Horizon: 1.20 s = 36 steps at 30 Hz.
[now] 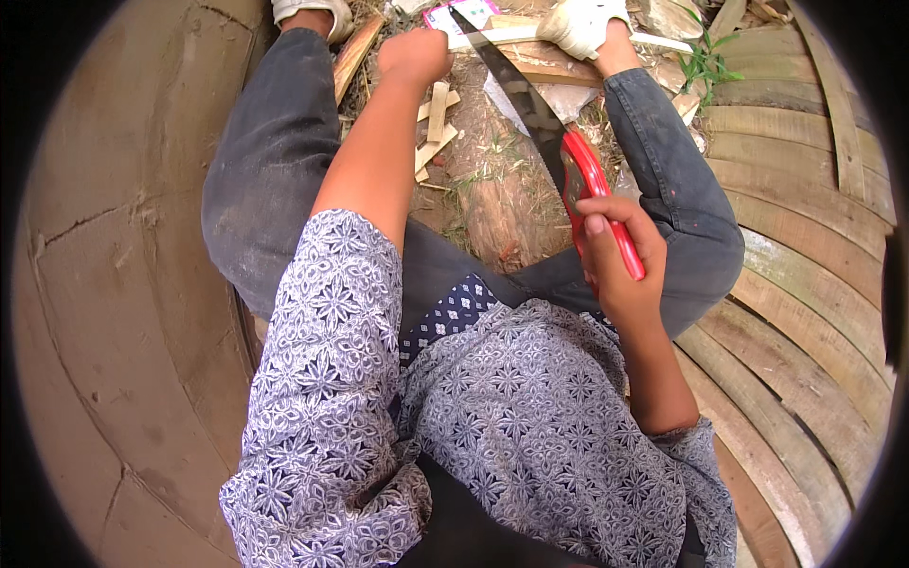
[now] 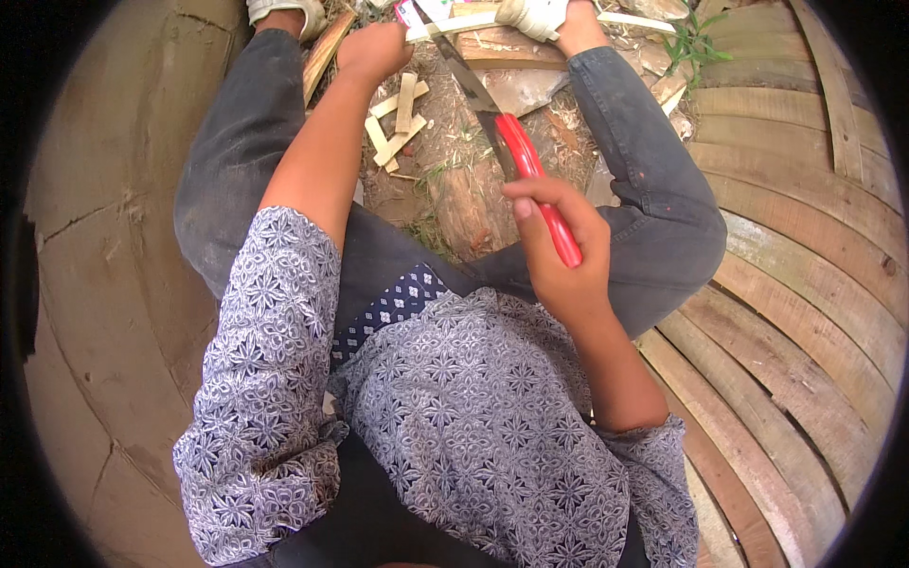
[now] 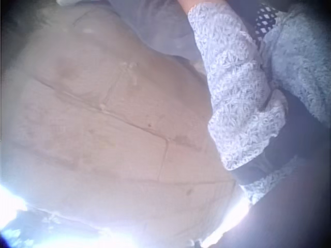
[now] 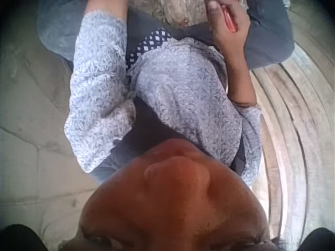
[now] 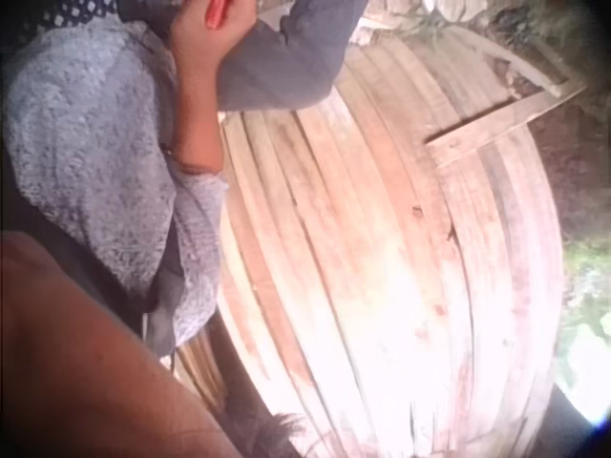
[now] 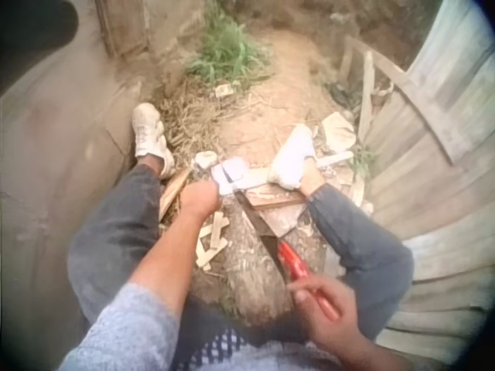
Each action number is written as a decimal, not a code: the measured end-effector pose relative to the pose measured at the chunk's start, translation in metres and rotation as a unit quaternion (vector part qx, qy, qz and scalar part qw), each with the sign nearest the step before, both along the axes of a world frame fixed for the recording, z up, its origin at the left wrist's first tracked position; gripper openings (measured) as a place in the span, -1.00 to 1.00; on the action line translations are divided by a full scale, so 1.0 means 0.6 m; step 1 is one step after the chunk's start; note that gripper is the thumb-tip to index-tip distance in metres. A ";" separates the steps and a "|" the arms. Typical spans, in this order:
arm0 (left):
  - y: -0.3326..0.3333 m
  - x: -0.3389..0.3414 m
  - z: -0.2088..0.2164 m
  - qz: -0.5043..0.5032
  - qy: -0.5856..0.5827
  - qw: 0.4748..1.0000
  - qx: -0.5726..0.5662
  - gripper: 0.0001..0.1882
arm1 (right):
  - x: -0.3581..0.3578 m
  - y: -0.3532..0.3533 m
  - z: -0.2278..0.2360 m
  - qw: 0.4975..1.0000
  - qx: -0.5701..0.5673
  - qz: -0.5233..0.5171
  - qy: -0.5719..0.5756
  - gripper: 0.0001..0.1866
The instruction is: The person sits on the ground and uses a red-handled hand saw to cut a small piece of wood held between their feet. They repeatedly saw through the wood, producing small cut pieces and sawdust.
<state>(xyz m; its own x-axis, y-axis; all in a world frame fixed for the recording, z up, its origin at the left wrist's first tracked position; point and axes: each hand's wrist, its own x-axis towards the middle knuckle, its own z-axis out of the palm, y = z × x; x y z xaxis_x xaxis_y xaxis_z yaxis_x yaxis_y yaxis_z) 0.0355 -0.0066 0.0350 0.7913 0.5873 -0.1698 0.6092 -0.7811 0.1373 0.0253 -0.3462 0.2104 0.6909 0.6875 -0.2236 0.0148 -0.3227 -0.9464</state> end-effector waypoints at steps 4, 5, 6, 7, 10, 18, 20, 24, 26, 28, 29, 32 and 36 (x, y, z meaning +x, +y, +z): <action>0.005 0.004 -0.020 0.005 -0.019 1.000 -0.008 -0.68 | -0.030 -0.057 0.002 0.996 0.005 0.011 -0.084 -0.87; 0.000 0.003 -0.017 0.001 -0.020 1.000 -0.004 -0.68 | -0.038 -0.078 0.014 0.995 0.002 0.021 -0.094 -0.86; -0.002 -0.001 -0.010 0.009 -0.007 1.000 -0.004 -0.69 | -0.034 -0.080 0.012 0.998 0.009 0.007 -0.059 -0.85; -0.002 -0.005 -0.002 0.016 0.007 1.000 -0.005 -0.69 | -0.029 -0.079 0.008 1.000 0.015 -0.007 -0.024 -0.85; 0.007 0.009 -0.020 0.014 0.004 1.000 0.006 -0.68 | 0.014 0.023 -0.020 0.997 0.003 -0.004 -0.079 -0.84; 0.019 0.016 -0.027 0.011 -0.003 0.999 -0.030 -0.65 | 0.005 0.072 -0.024 0.999 0.036 0.007 -0.007 -0.84; 0.016 0.018 -0.020 -0.008 0.013 0.997 -0.070 -0.63 | 0.012 0.055 -0.025 0.999 0.044 0.007 -0.017 -0.84; 0.031 0.016 -0.011 0.024 0.031 0.992 -0.116 -0.56 | 0.032 0.067 0.003 0.998 0.054 0.022 -0.027 -0.83; 0.038 0.016 -0.008 0.031 0.007 0.989 -0.143 -0.60 | 0.041 0.077 0.006 0.992 0.062 0.050 -0.098 -0.83; 0.049 0.027 -0.024 0.016 0.022 0.985 -0.169 -0.58 | 0.040 0.082 -0.005 0.981 0.097 0.054 -0.159 -0.83; 0.050 0.030 -0.022 0.027 0.015 0.983 -0.182 -0.57 | 0.042 0.080 -0.005 0.984 0.093 0.050 -0.142 -0.83; 0.042 0.019 0.009 0.012 0.030 0.985 -0.170 -0.57 | 0.036 0.073 -0.001 0.994 0.072 0.038 -0.076 -0.83; 0.011 0.003 0.049 0.015 0.042 0.991 -0.129 -0.61 | 0.030 0.074 -0.003 0.998 0.066 0.014 -0.012 -0.83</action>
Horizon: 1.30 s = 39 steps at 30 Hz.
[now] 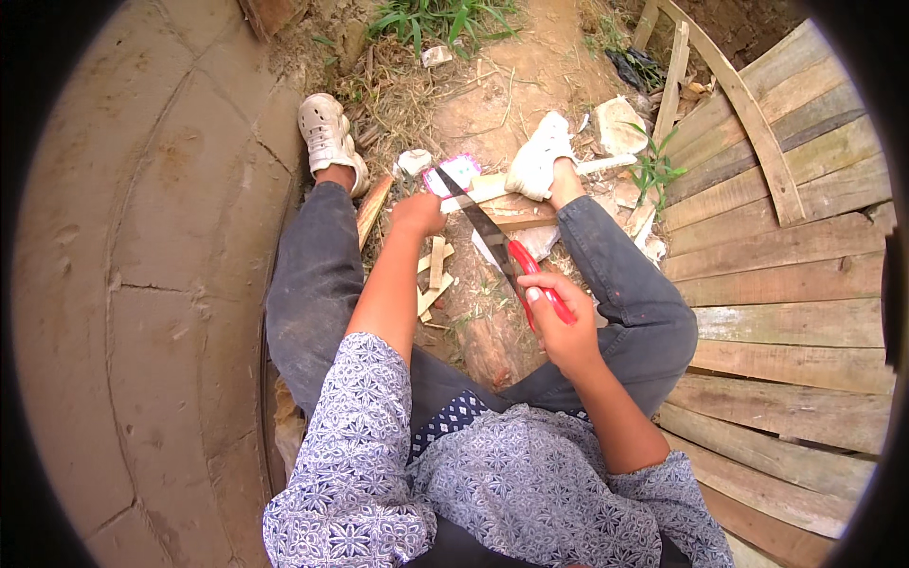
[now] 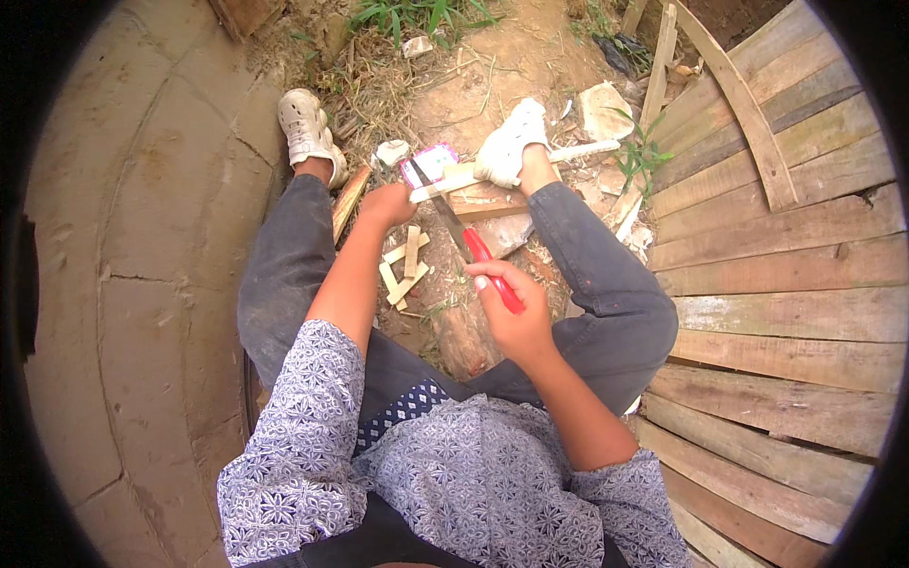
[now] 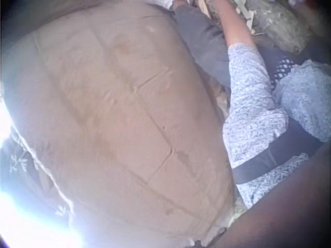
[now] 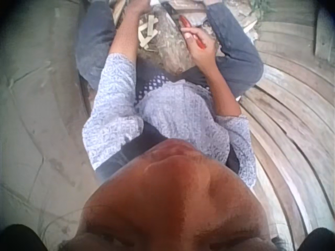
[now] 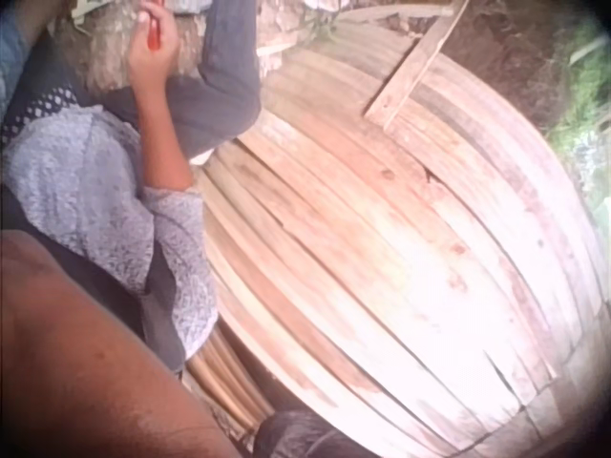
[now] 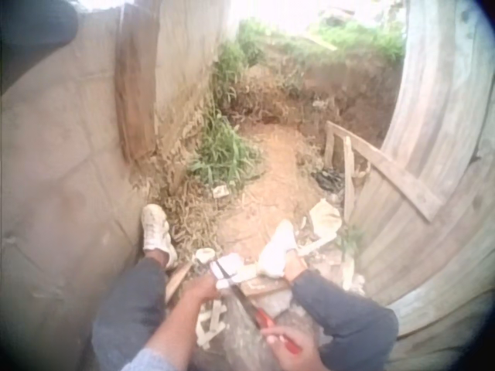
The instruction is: The person sits on the ground and uses a red-handled hand saw to cut a small piece of wood held between their feet. They repeatedly saw through the wood, producing small cut pieces and sawdust.
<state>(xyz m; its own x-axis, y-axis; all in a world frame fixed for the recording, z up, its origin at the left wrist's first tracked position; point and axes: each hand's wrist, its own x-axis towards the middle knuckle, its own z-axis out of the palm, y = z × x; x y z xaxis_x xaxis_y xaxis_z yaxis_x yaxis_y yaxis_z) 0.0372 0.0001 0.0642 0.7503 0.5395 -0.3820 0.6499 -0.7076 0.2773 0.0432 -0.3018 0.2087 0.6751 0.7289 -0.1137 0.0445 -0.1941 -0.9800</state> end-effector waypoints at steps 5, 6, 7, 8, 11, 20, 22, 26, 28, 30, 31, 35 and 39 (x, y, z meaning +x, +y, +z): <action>-0.079 -0.018 -0.070 0.020 -0.215 0.920 0.327 -0.86 | -0.005 0.007 -0.012 0.999 0.032 -0.015 0.003 -0.83; -0.079 -0.017 -0.075 0.015 -0.198 0.931 0.305 -0.86 | -0.006 0.008 -0.014 0.999 0.036 -0.017 0.003 -0.83; -0.076 -0.016 -0.080 0.009 -0.181 0.942 0.282 -0.85 | -0.010 0.009 -0.018 0.999 0.035 -0.015 0.000 -0.83; -0.073 -0.015 -0.073 0.006 -0.166 0.951 0.260 -0.85 | -0.012 0.011 -0.020 0.999 0.035 -0.011 -0.005 -0.83; -0.049 -0.008 -0.050 0.016 -0.122 0.979 0.165 -0.85 | -0.009 0.020 -0.025 0.996 0.036 0.008 -0.084 -0.83; 0.014 0.013 -0.020 0.014 -0.049 0.999 0.012 -0.61 | 0.001 0.031 -0.061 0.993 0.046 0.018 -0.105 -0.82; 0.011 0.014 -0.015 0.017 -0.038 0.999 0.007 -0.58 | 0.000 0.029 -0.063 0.995 0.040 0.019 -0.093 -0.82; 0.008 0.012 -0.014 0.009 -0.041 0.999 0.031 -0.60 | -0.005 0.018 -0.066 0.996 0.027 0.016 -0.085 -0.81; 0.001 0.014 -0.005 0.001 -0.040 0.999 0.035 -0.61 | -0.008 0.006 -0.068 0.997 0.026 0.003 -0.079 -0.81; -0.005 0.014 0.002 0.001 -0.043 0.999 0.029 -0.63 | -0.010 -0.003 -0.065 0.998 0.028 -0.008 -0.058 -0.81; -0.011 0.015 0.005 0.007 -0.029 0.999 0.026 -0.63 | -0.010 -0.006 -0.064 0.998 0.024 -0.002 -0.059 -0.81; -0.026 0.012 -0.023 0.043 -0.053 0.995 0.072 -0.60 | 0.000 -0.020 -0.082 0.997 0.017 0.022 -0.070 -0.79; -0.043 0.015 0.000 0.059 -0.044 0.995 0.072 -0.60 | 0.028 -0.032 -0.128 0.994 0.029 0.037 -0.098 -0.68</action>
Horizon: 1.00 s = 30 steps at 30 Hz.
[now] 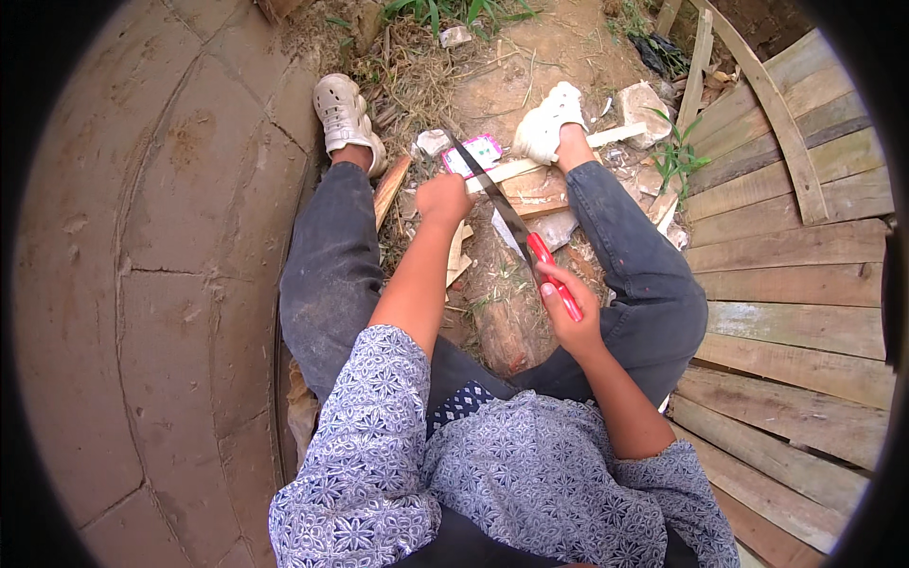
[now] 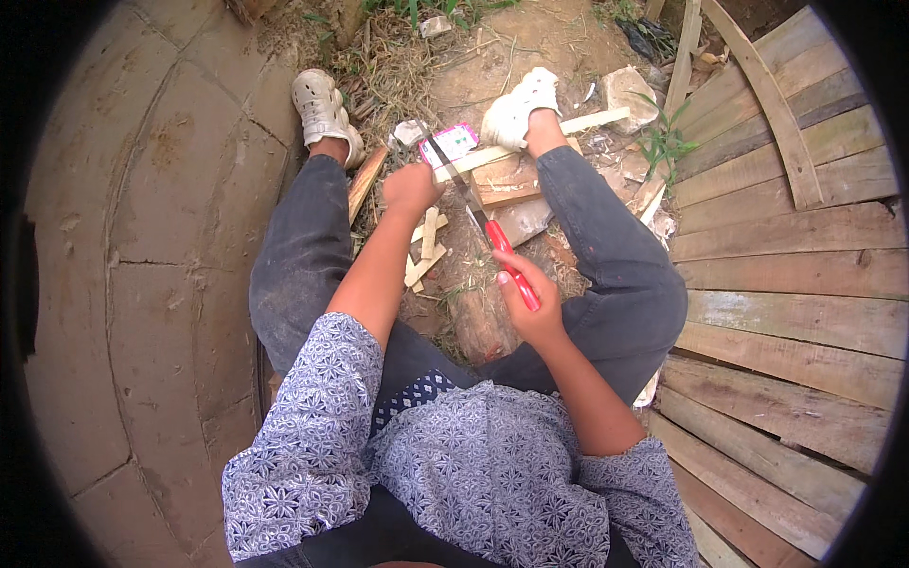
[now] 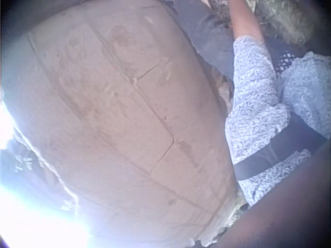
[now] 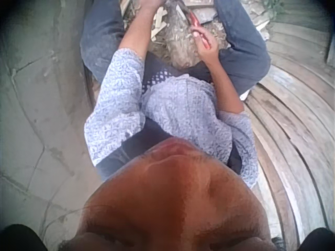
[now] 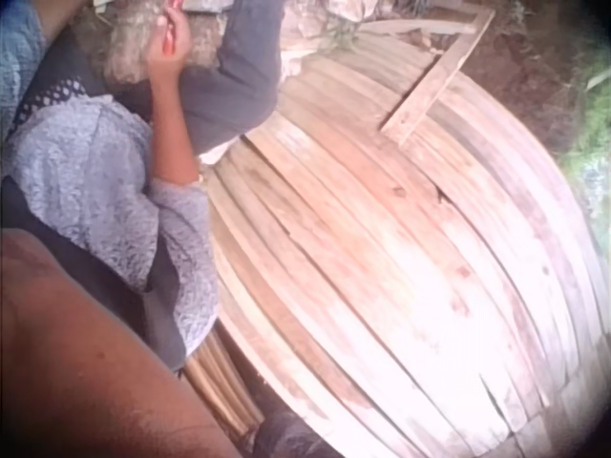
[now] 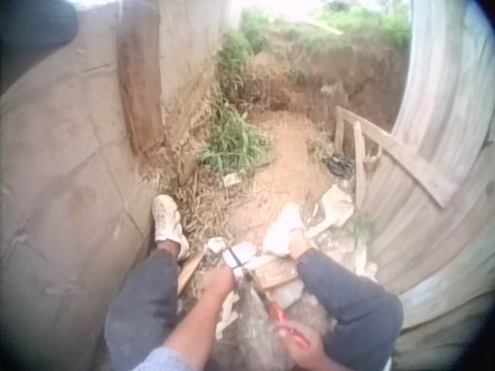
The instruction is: The person sits on the ground and uses a red-handled hand saw to cut a small piece of wood held between their feet. They repeatedly saw through the wood, producing small cut pieces and sawdust.
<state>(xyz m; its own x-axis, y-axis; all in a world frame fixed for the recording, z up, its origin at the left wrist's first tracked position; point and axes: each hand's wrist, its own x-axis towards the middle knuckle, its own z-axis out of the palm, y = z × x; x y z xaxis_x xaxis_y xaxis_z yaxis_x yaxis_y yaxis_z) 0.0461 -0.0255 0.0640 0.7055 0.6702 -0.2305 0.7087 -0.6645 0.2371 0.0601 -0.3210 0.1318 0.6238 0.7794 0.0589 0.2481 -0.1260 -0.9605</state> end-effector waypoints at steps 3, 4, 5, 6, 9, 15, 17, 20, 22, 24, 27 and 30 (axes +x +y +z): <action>0.003 0.001 0.001 0.020 0.014 1.000 -0.015 -0.60 | 0.007 0.017 -0.018 0.996 0.038 -0.021 -0.073 -0.57; 0.006 0.001 -0.003 0.032 0.018 0.999 -0.019 -0.60 | 0.008 0.022 -0.017 0.998 0.033 -0.017 -0.057 -0.54; 0.007 0.001 -0.005 0.035 0.023 0.999 -0.018 -0.59 | 0.009 0.030 -0.006 0.999 0.027 -0.012 -0.043 -0.52; 0.009 0.001 -0.007 0.037 0.027 0.999 -0.016 -0.58 | 0.011 0.036 0.005 0.999 0.022 -0.008 -0.028 -0.50; 0.011 0.004 -0.006 0.031 0.032 0.999 -0.014 -0.57 | 0.017 0.043 0.034 0.999 0.018 -0.001 -0.043 -0.50; 0.017 0.004 -0.004 0.022 0.012 1.000 -0.015 -0.59 | -0.013 -0.011 0.057 0.999 -0.008 -0.024 -0.035 -0.50; 0.016 0.003 0.000 0.022 0.008 1.000 -0.011 -0.59 | -0.026 -0.055 0.099 0.996 -0.071 -0.039 0.048 -0.50; 0.014 0.004 -0.006 0.024 0.012 1.000 -0.007 -0.60 | -0.028 -0.076 0.127 0.997 -0.060 -0.037 0.036 -0.51; 0.011 0.006 -0.010 0.008 0.014 1.000 0.006 -0.60 | -0.015 -0.062 0.120 0.999 -0.036 -0.035 0.003 -0.52; 0.021 0.003 -0.029 0.010 0.034 0.999 0.031 -0.60 | 0.024 0.009 0.085 0.999 -0.010 -0.016 -0.034 -0.54; 0.047 0.007 -0.040 0.001 0.038 0.999 0.039 -0.60 | 0.051 0.102 0.073 1.000 0.002 -0.016 0.014 -0.59; 0.038 0.007 -0.024 -0.013 0.046 0.999 0.024 -0.59 | 0.052 0.081 0.054 0.999 -0.024 -0.018 -0.025 -0.56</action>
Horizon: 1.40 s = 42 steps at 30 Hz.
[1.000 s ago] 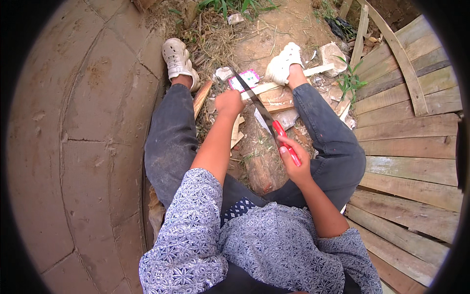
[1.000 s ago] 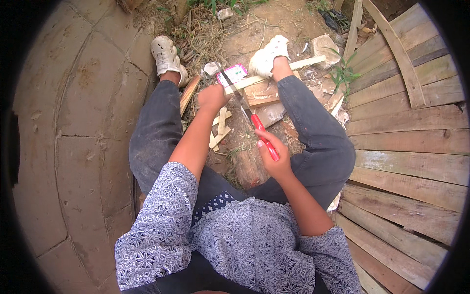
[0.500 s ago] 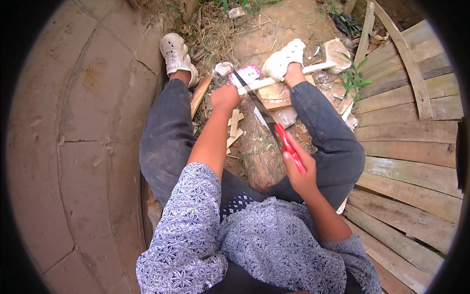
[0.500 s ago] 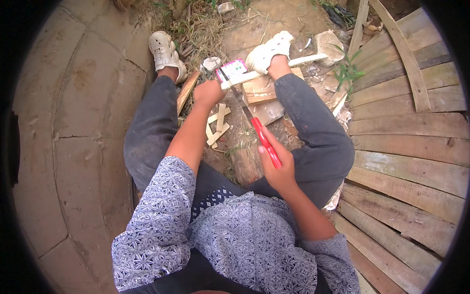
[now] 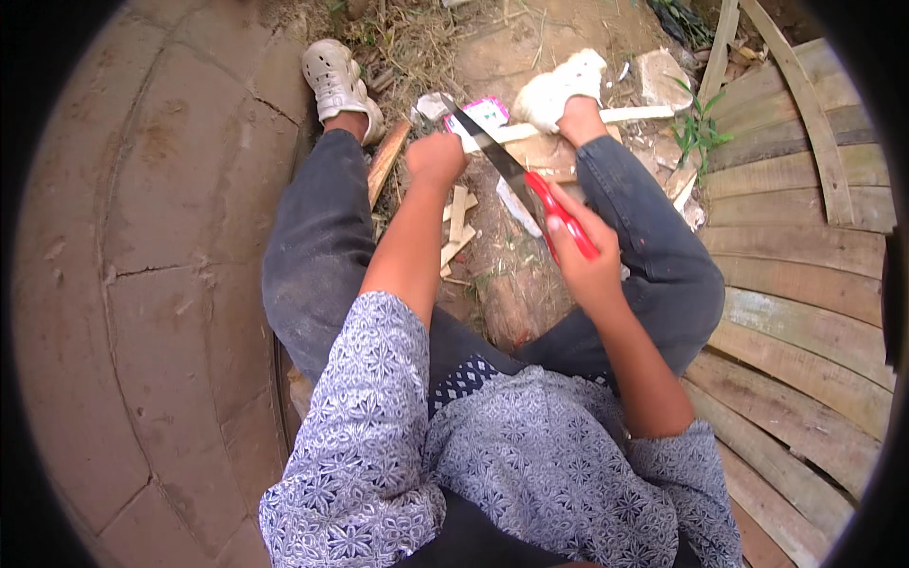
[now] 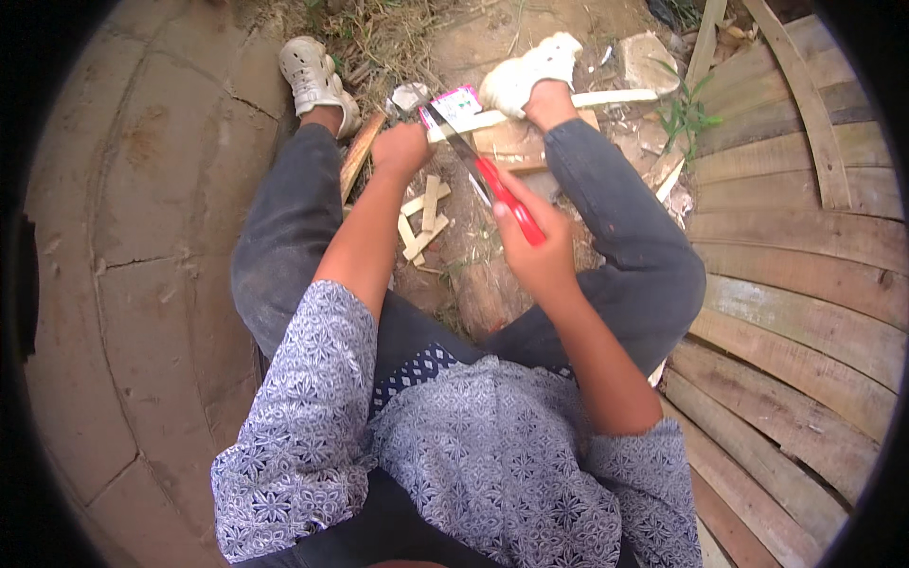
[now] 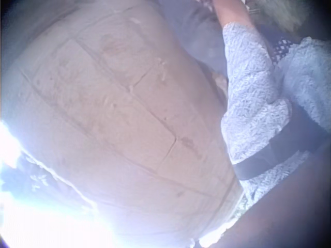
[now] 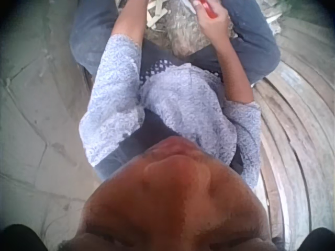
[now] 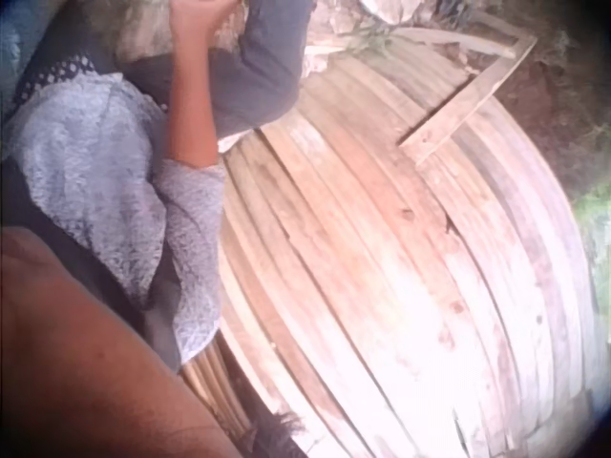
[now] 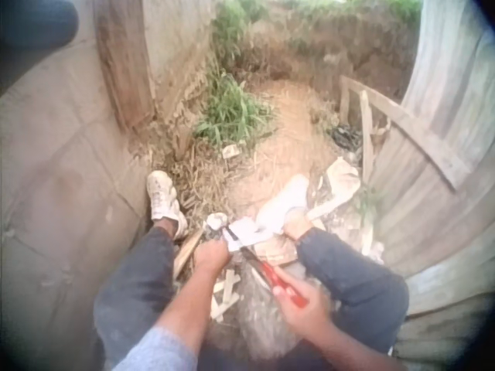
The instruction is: The person sits on the ground and uses a red-handled hand saw to cut a small piece of wood held between their feet. They repeatedly saw through the wood, producing small cut pieces and sawdust.
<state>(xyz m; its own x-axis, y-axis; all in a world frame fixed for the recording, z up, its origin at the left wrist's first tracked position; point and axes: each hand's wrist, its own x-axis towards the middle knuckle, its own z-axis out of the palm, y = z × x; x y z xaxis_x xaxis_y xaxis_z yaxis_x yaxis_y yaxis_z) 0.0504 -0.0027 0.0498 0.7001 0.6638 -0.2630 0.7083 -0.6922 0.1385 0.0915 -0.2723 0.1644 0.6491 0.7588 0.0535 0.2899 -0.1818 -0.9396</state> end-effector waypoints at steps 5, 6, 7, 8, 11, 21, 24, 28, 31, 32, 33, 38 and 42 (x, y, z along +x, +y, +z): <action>-0.001 0.002 0.023 0.007 -0.014 0.998 -0.058 -0.58 | -0.049 -0.033 -0.031 0.998 0.042 -0.024 0.043 -0.50; -0.002 0.001 0.021 0.007 -0.014 0.998 -0.064 -0.58 | -0.058 -0.034 -0.023 0.994 0.037 -0.042 0.095 -0.50; -0.003 0.001 0.019 0.007 -0.015 0.997 -0.070 -0.58 | -0.056 -0.033 -0.014 0.995 0.057 -0.044 0.063 -0.50; -0.002 0.002 0.019 0.006 -0.017 0.997 -0.075 -0.57 | -0.054 -0.033 -0.003 0.996 0.077 -0.046 0.029 -0.51; 0.003 -0.006 0.009 0.008 -0.021 0.997 -0.074 -0.59 | -0.020 -0.055 0.084 0.995 0.090 -0.039 -0.035 -0.49; 0.015 -0.009 -0.024 -0.022 -0.097 0.992 -0.082 -0.59 | -0.023 -0.058 0.149 0.973 0.177 -0.023 0.145 -0.41; 0.032 -0.009 -0.031 -0.041 -0.114 0.990 -0.077 -0.60 | -0.027 -0.062 0.135 0.975 0.156 -0.023 0.157 -0.42; 0.048 -0.007 -0.039 -0.055 -0.124 0.988 -0.072 -0.63 | -0.023 -0.067 0.122 0.974 0.142 -0.022 0.176 -0.42; 0.049 -0.004 -0.045 -0.062 -0.128 0.987 -0.080 -0.64 | -0.024 -0.066 0.110 0.975 0.130 -0.034 0.178 -0.42; 0.052 -0.004 -0.048 -0.062 -0.131 0.986 -0.081 -0.64 | -0.025 -0.067 0.105 0.975 0.127 -0.037 0.181 -0.42; 0.055 -0.004 -0.051 -0.062 -0.138 0.985 -0.085 -0.63 | -0.026 -0.066 0.101 0.974 0.123 -0.040 0.184 -0.42; 0.061 -0.003 -0.066 -0.057 -0.167 0.980 -0.096 -0.59 | -0.028 -0.065 0.089 0.972 0.111 -0.043 0.204 -0.40; 0.058 -0.008 -0.059 -0.052 -0.158 0.982 -0.092 -0.58 | -0.025 -0.063 0.075 0.978 0.076 -0.047 0.190 -0.43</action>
